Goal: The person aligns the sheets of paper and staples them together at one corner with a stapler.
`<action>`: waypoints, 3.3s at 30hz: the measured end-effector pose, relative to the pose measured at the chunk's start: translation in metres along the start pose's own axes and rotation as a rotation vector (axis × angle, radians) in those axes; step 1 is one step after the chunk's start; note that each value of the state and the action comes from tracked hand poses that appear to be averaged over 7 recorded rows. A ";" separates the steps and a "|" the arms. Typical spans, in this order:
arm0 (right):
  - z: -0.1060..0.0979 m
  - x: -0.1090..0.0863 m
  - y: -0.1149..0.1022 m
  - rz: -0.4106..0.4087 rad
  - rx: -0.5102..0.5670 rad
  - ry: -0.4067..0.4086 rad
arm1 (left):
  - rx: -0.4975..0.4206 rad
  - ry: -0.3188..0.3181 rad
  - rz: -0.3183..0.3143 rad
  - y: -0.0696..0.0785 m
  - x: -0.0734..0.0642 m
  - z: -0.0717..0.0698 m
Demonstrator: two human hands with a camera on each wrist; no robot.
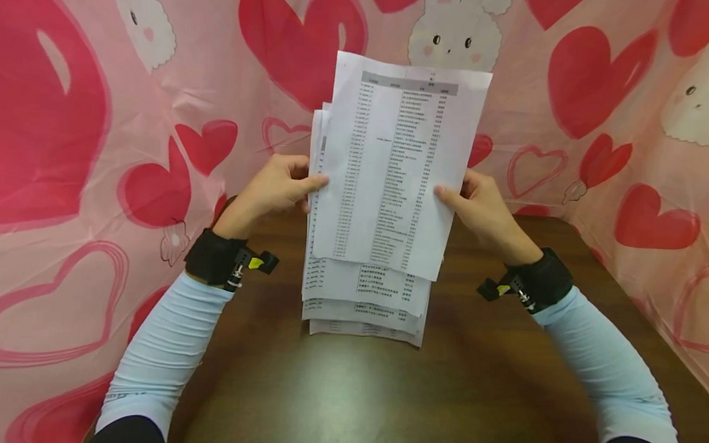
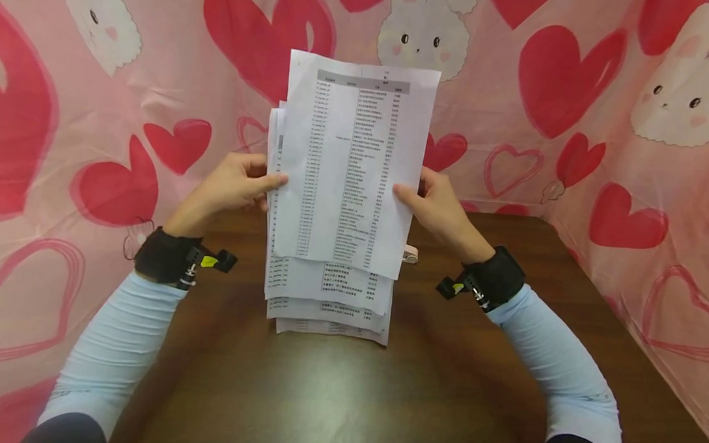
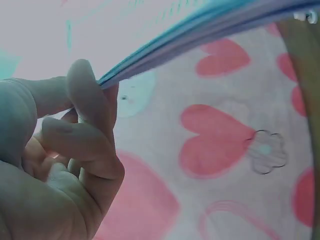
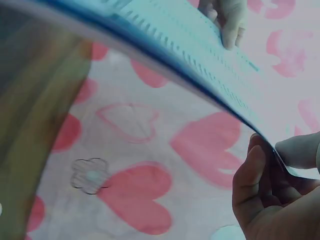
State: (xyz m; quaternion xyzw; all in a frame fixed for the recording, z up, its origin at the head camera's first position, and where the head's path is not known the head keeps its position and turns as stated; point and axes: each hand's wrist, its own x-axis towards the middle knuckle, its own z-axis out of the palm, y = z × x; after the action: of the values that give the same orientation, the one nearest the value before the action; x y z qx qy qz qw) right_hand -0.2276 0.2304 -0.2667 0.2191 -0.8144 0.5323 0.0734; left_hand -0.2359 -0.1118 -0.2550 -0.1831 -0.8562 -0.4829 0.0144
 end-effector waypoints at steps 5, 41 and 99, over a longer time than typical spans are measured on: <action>-0.003 0.004 -0.011 -0.118 0.033 0.008 | 0.052 0.075 0.058 0.010 -0.006 -0.003; 0.026 -0.005 0.024 0.083 0.308 -0.070 | 0.096 0.052 -0.084 -0.027 -0.016 0.028; 0.054 -0.016 0.031 0.056 0.371 -0.010 | -0.121 0.039 0.090 -0.012 -0.023 0.021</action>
State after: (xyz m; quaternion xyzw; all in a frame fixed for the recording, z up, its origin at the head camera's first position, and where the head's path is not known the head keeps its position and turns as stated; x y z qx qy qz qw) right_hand -0.2210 0.1968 -0.3208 0.2089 -0.7085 0.6740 0.0126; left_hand -0.2150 -0.1066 -0.2809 -0.2126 -0.8157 -0.5363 0.0417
